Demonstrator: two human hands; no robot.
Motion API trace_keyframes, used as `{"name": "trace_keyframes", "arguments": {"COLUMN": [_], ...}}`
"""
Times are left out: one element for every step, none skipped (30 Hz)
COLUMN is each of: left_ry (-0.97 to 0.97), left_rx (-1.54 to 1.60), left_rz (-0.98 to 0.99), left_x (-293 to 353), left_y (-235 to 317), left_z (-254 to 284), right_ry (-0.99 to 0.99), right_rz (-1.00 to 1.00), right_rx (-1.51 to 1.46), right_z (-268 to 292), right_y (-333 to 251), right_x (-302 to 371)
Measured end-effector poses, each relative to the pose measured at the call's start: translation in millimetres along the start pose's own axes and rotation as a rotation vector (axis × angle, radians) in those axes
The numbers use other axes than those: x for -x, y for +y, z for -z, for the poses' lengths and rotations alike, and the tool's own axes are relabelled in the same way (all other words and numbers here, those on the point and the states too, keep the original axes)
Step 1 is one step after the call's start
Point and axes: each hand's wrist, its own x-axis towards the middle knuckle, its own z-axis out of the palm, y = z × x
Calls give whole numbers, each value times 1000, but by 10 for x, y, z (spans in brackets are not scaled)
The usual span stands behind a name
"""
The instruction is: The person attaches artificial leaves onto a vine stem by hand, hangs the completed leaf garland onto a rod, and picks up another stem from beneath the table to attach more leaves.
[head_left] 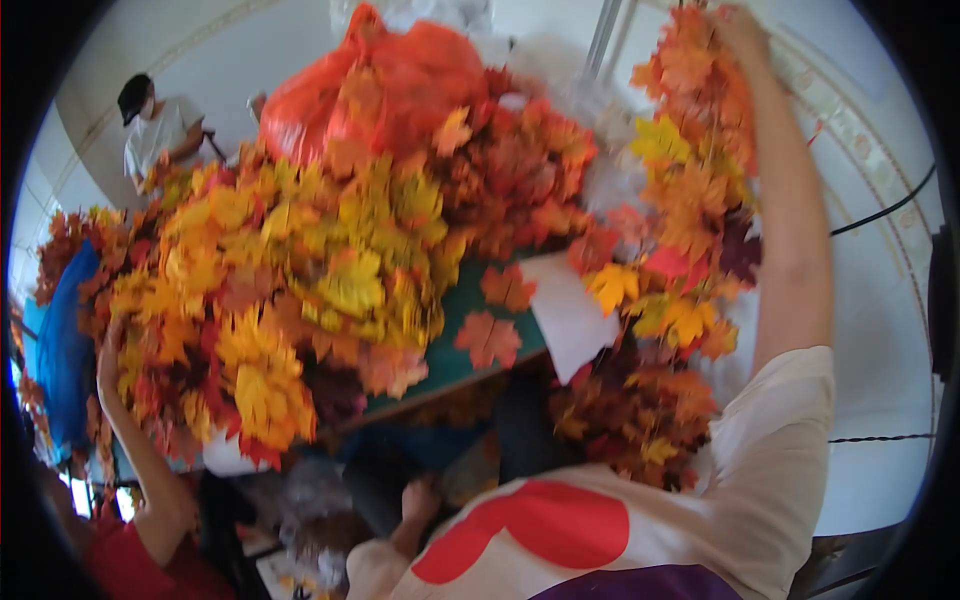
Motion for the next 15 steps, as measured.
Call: {"name": "trace_keyframes", "arguments": {"left_ry": [23,104,112,151,209,266,333,426,501,566,655,731,807,834,894], "left_rx": [50,19,41,65,146,186,219,175,159,150,210,199,188,211,217], "left_rz": [-55,-5,-49,-100,-125,-140,-131,-100,-48,48,76,112,135,177,291], "left_x": [-105,123,99,77,56,35,33,228,414,637,710,820,968,1079,1337], "left_y": [88,-91,-102,-97,-75,-1,96,88,22,61,111,70,6,-107,-259], "left_z": [-60,37,18,11,13,72,157,371,478,672,706,704,669,532,433], "right_ry": [6,375,379,383,352,162,-14,-158,-302,-468,-628,-786,-737,-673,-833], "right_rz": [-85,107,225,348,362,537,725,811,868,874,821,730,791,837,539], "right_rx": [122,-192,-208,-234,-281,-192,-108,-218,-395,-467,-325,-311,-190,-151,-345], "right_z": [-56,36,427,597,683,733,832,760,750,525,398,194,18,-167,-280], "right_y": [702,-611,-966,-1184,-1335,-1481,-1656,-1993,-2226,-2229,-1986,-1640,-1259,-712,-591], "right_x": [-506,380,626,857,1173,1487,1837,2417,2769,3086,3242,3327,3313,3155,3245]}}
